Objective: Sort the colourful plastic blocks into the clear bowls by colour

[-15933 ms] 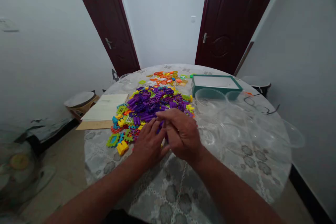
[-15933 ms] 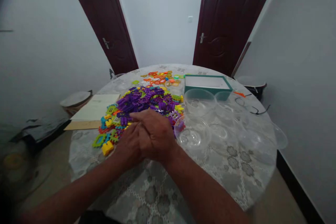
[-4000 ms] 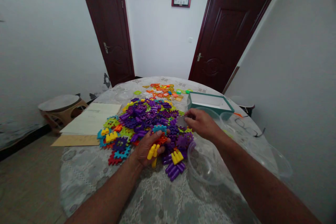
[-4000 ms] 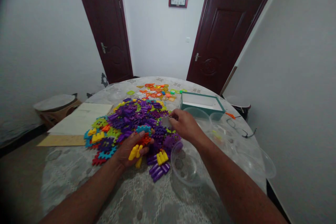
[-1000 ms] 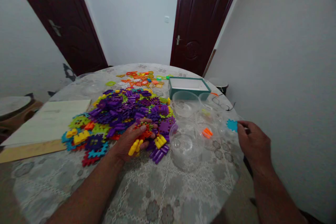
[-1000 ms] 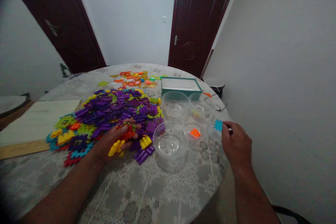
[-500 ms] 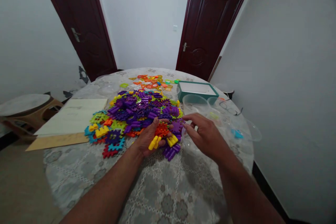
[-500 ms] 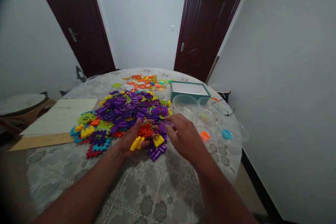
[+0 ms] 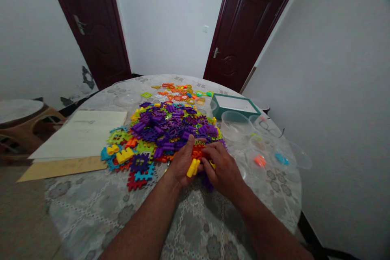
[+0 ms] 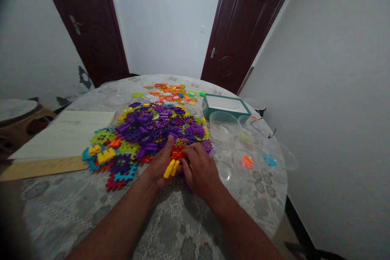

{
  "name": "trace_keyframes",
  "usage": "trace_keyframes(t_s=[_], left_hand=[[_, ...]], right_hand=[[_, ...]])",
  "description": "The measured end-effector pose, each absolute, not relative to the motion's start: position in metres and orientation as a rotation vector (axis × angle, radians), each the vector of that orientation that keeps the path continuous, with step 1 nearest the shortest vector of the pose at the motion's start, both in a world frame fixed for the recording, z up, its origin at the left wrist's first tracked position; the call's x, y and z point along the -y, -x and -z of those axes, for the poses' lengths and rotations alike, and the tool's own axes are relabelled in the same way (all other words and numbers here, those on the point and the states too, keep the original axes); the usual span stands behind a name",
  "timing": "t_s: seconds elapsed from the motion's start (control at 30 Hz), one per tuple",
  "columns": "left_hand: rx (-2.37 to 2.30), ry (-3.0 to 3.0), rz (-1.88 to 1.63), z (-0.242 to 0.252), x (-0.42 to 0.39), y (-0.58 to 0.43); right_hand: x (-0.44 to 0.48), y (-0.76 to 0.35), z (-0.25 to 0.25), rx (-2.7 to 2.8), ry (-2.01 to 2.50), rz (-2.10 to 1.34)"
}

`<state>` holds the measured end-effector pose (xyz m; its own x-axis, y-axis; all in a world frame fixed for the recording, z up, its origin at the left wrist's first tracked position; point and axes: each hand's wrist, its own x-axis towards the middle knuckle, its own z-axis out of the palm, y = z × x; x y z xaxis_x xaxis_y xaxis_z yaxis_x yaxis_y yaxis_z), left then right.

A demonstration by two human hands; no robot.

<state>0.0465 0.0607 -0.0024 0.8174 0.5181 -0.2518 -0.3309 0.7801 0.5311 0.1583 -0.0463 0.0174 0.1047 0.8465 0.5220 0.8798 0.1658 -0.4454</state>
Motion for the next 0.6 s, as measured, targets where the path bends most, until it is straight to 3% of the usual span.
trace_keyframes(t_s=[0.6], left_hand=[[-0.412,-0.471,-0.345,0.0,-0.063,-0.048]], right_hand=[[0.056,-0.159,-0.027,1.671,1.588,0.071]])
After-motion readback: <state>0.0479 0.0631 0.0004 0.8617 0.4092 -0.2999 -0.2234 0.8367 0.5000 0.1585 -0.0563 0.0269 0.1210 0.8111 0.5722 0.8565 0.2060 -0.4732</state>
